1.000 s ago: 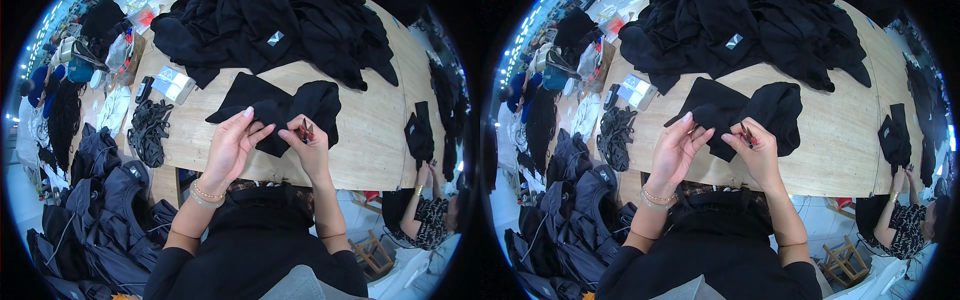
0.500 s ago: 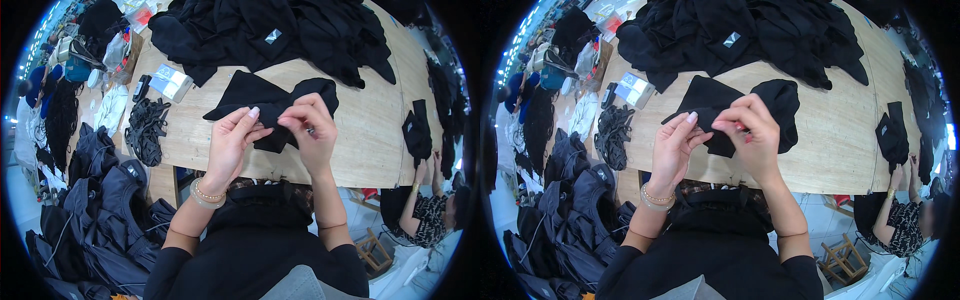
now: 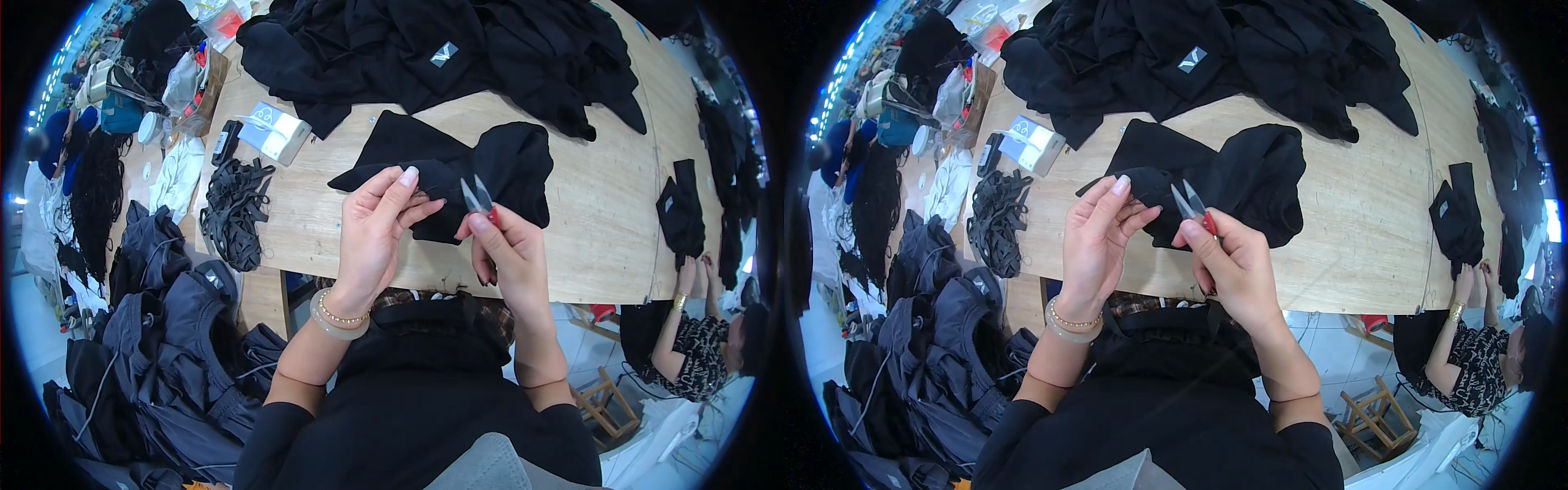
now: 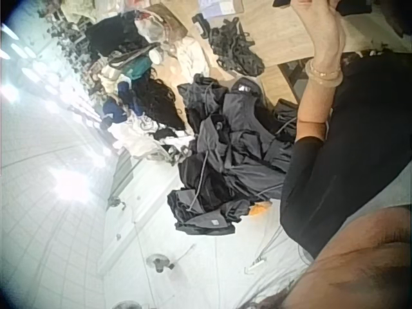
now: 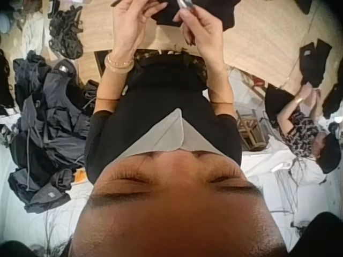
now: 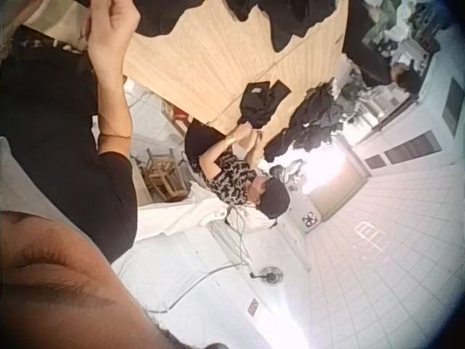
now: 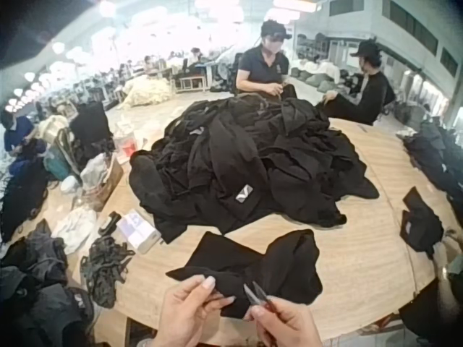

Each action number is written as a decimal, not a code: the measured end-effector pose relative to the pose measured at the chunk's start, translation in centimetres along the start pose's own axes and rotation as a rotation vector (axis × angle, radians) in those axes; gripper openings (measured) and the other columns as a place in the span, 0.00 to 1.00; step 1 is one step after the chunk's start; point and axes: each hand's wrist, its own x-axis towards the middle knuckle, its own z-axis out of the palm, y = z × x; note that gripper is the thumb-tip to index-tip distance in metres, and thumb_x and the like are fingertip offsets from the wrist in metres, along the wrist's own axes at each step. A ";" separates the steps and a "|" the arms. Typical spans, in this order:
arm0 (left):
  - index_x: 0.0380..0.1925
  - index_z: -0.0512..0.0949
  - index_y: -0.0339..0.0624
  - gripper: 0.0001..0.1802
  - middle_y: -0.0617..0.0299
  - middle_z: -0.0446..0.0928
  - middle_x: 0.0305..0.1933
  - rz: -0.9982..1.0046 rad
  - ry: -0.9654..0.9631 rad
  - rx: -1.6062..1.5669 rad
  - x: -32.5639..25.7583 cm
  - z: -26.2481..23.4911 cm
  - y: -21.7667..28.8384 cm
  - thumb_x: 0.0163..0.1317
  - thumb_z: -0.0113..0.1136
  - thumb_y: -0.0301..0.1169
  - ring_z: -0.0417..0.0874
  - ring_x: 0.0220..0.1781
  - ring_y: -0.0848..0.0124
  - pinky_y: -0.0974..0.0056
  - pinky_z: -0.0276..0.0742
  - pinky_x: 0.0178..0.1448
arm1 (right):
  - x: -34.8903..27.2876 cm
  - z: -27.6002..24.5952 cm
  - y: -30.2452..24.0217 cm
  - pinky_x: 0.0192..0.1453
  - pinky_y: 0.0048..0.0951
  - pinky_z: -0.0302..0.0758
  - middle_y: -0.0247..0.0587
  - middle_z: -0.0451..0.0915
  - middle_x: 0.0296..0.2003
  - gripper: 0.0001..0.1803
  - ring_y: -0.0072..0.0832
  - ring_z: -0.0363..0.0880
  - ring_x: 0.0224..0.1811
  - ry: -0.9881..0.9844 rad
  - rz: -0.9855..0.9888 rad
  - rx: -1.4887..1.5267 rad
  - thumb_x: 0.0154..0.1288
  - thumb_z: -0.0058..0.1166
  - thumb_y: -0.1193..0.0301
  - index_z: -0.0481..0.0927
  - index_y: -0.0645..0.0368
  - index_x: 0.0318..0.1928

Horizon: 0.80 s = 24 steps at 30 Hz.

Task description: The person uses small scissors to trim loose threads and excess fabric from the edges of a black garment. They repeatedly fold and unfold the fabric to access different seams and corners, carefully snipping away small bits of material.

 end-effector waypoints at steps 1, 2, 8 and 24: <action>0.40 0.82 0.35 0.09 0.60 0.84 0.39 0.005 0.001 0.004 0.0 0.0 0.0 0.73 0.54 0.28 0.86 0.38 0.76 0.63 0.87 0.52 | 0.1 0.0 0.3 0.20 0.18 0.54 0.24 0.67 0.14 0.14 0.10 0.61 0.15 -0.016 0.001 -0.008 0.77 0.50 0.66 0.79 0.63 0.35; 0.41 0.82 0.35 0.09 0.59 0.84 0.39 0.005 -0.001 0.006 0.0 0.1 0.0 0.73 0.54 0.28 0.86 0.39 0.76 0.63 0.87 0.52 | 0.2 0.0 0.4 0.20 0.18 0.54 0.24 0.67 0.15 0.14 0.10 0.61 0.15 -0.033 0.003 -0.016 0.77 0.50 0.66 0.79 0.63 0.35; 0.42 0.82 0.34 0.09 0.58 0.84 0.40 0.008 -0.009 0.023 0.0 0.4 0.4 0.73 0.54 0.28 0.86 0.40 0.75 0.63 0.87 0.52 | 0.2 0.2 0.6 0.20 0.18 0.54 0.24 0.66 0.15 0.15 0.10 0.60 0.15 -0.057 0.023 -0.006 0.77 0.50 0.64 0.80 0.63 0.35; 0.43 0.80 0.35 0.10 0.57 0.83 0.37 -0.012 0.033 0.061 0.2 0.8 1.0 0.73 0.54 0.30 0.87 0.38 0.71 0.66 0.86 0.50 | 2.0 0.9 2.5 0.26 0.20 0.62 0.28 0.69 0.17 0.15 0.13 0.65 0.21 0.007 -0.299 -0.177 0.77 0.50 0.65 0.79 0.64 0.37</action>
